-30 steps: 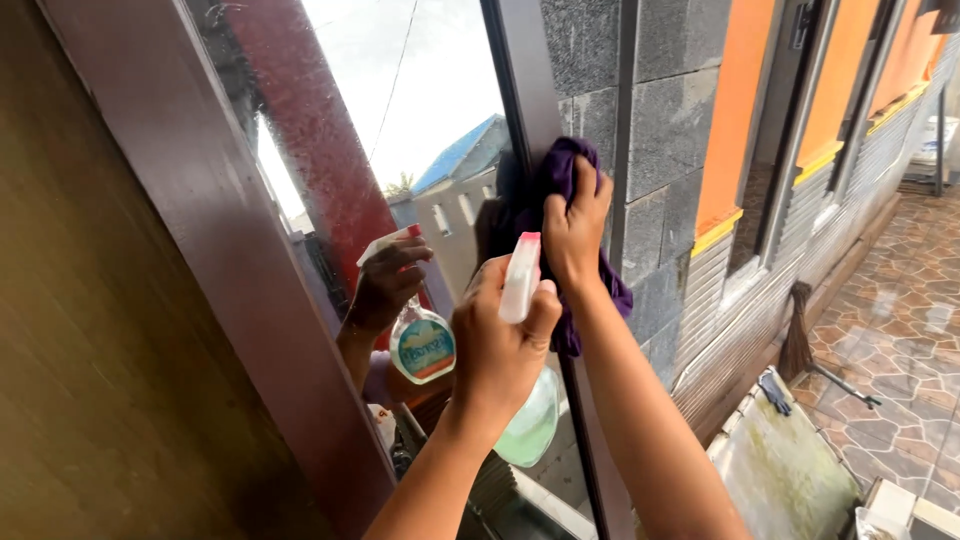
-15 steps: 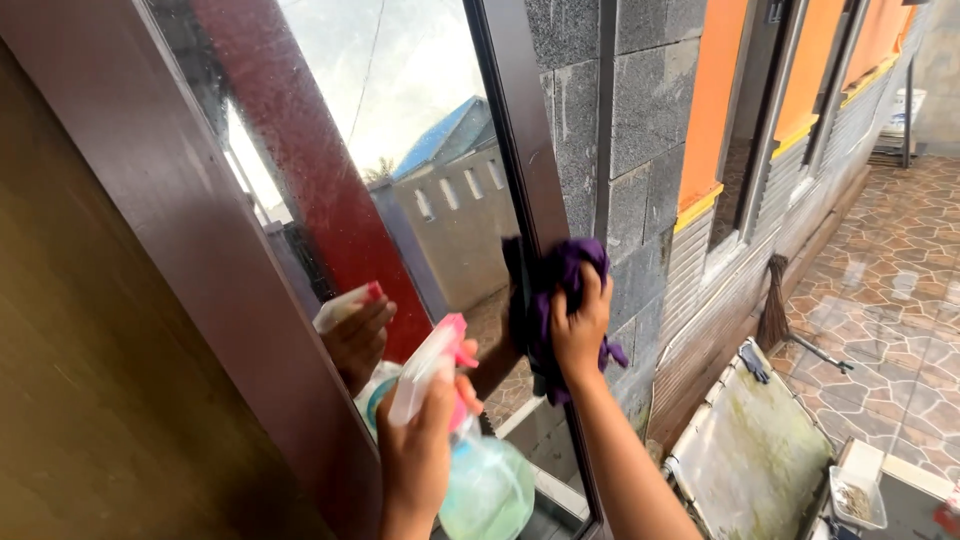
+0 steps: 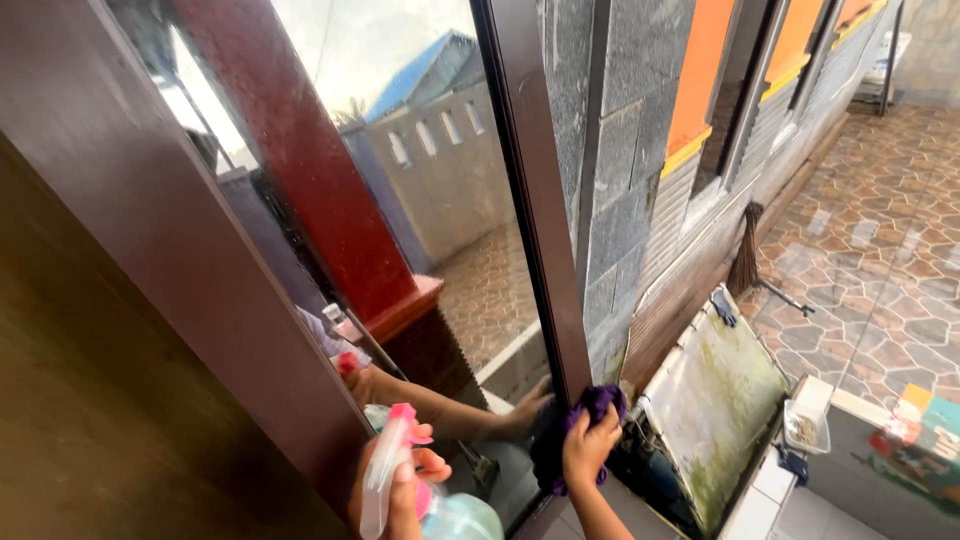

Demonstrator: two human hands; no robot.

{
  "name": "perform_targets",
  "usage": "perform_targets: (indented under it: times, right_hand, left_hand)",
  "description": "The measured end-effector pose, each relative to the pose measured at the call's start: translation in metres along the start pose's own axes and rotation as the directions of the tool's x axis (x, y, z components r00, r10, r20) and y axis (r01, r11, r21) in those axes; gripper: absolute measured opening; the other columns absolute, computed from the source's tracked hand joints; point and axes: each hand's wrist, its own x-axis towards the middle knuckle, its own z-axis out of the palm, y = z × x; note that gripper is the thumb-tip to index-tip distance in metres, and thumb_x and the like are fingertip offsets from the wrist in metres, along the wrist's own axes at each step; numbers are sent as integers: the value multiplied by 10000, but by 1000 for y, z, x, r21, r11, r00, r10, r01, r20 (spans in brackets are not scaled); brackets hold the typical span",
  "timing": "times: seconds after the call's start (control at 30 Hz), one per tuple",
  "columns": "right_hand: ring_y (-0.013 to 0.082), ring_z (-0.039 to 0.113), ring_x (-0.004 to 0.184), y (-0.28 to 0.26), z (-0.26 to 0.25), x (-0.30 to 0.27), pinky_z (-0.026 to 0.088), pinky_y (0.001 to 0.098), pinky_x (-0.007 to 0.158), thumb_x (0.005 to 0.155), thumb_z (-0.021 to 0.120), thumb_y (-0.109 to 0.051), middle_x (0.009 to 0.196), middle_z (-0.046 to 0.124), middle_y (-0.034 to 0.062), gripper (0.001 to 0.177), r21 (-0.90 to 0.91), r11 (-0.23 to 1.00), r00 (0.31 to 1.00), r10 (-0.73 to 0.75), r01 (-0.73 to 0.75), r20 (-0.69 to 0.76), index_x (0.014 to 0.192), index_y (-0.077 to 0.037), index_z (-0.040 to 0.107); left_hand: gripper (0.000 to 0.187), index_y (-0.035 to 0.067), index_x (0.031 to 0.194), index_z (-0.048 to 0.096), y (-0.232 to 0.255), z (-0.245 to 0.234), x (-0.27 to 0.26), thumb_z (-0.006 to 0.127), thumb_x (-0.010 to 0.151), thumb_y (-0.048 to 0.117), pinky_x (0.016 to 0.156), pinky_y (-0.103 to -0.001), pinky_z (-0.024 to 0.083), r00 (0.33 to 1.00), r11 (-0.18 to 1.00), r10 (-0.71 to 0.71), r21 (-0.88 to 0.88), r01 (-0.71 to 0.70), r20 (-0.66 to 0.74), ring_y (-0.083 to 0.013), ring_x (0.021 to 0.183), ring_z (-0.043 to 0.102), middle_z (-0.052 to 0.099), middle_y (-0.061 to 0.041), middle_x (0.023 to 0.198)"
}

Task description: Cleaning a glass window or mirror using a spray bottle and a cloth.

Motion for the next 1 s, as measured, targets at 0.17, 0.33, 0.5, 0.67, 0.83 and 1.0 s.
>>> perform_targets:
  times: [0.17,0.33,0.5,0.67,0.83,1.0]
  right_hand:
    - [428,513,1215,-143,15,39,389,485,1086,966,618,-156,1281,506,267,461,134,977,984,-157,167,-80,1389,-13,502]
    - [434,535,1242,-298,27,104,408,476,1113,962,628,-68,1302,541,248,409,263,806,848,-501,530,-173,1360,-29,540]
    - [379,591,1133,-329,30,111,465,400,1038,971,693,-82,1194,553,204,378,359,793,870,-449,493,-202,1321,-35,559]
    - [372,612,1122,-233,22,75,468,404,1031,965,645,-51,1171,597,196,319,338,831,894,-378,442,-240,1279,-31,596]
    - [395,591,1108,-105,9,29,450,451,1037,961,629,-65,1176,598,213,313,209,909,921,-313,361,-234,1271,-40,598]
    - [438,588,1099,24,-6,-15,464,465,972,970,637,-198,1183,593,254,365,30,999,987,-18,23,-158,1305,-64,578]
  left_hand:
    - [596,-83,1327,529,-25,-49,7,580,921,350,719,-386,654,994,991,107,83,-108,10,-198,859,695,676,-185,1164]
    - [723,-75,1357,470,-34,-87,11,630,888,451,839,-399,584,996,979,59,190,-71,68,-199,934,688,678,-176,1195]
    - [843,-53,1295,584,-61,-115,15,689,789,613,872,-393,555,994,958,-75,281,49,80,-183,880,698,734,-152,1055]
    - [968,-39,1269,637,-82,-142,20,734,681,723,831,-380,566,979,956,-123,286,72,165,-182,836,708,766,-146,965]
    - [1030,-41,1245,671,-85,-155,20,767,609,763,788,-390,588,968,965,-143,245,90,206,-191,803,729,780,-153,994]
    - [1017,-38,1250,653,-72,-159,17,783,619,748,827,-408,592,954,956,-201,255,142,223,-204,824,737,778,-169,1068]
